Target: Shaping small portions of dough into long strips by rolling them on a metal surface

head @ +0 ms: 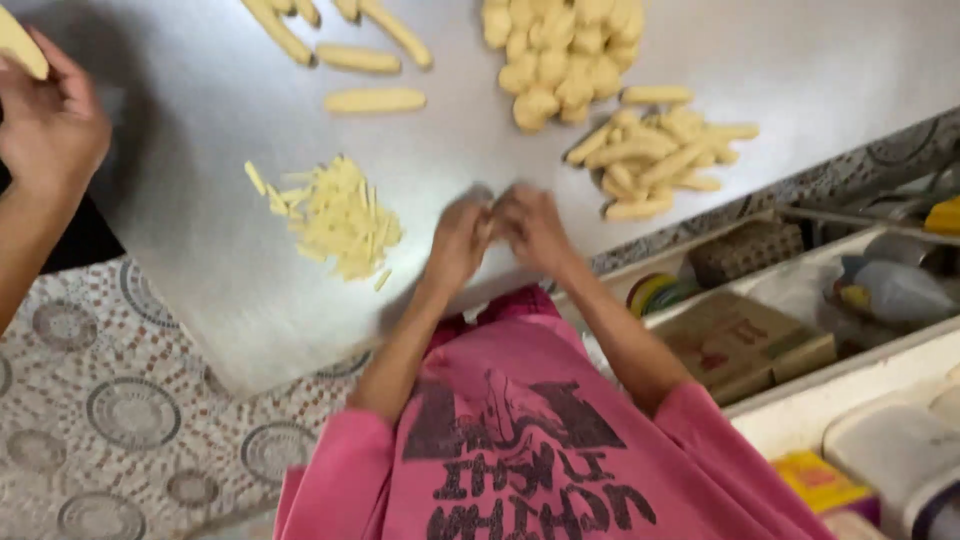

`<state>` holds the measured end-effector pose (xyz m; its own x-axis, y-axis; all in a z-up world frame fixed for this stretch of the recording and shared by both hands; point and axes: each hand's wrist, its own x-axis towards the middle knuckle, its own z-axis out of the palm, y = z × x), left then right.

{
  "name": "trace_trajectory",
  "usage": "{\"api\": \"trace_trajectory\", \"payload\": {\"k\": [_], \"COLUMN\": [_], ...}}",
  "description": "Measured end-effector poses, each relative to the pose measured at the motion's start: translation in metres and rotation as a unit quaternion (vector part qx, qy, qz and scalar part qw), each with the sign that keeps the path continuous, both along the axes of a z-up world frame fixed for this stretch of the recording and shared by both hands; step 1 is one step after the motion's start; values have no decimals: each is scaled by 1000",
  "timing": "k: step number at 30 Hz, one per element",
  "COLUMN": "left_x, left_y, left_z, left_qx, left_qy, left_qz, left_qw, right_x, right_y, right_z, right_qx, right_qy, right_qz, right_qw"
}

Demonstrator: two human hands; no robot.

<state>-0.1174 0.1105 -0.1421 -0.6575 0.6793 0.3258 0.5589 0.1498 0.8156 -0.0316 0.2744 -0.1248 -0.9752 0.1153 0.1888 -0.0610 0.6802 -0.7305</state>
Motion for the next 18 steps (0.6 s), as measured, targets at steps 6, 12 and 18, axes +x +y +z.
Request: {"api": "trace_trajectory", "payload": {"k": [6,12,18], "left_x": [15,22,38], "left_y": [-19,-15,-45], "left_z": [14,14,0], "left_qx": [-104,-81,-128], "left_qy": [75,139,80], "left_qz": [24,48,-47], "left_qw": [991,986,987], "right_x": [9,27,64], "right_y": [4,7,-10], "right_z": [7,-19,-2], "right_qx": [48,143,156], "right_qy": [-10,40,35], "right_qz": [-7,10,25], "right_qw": [999,989,987]}}
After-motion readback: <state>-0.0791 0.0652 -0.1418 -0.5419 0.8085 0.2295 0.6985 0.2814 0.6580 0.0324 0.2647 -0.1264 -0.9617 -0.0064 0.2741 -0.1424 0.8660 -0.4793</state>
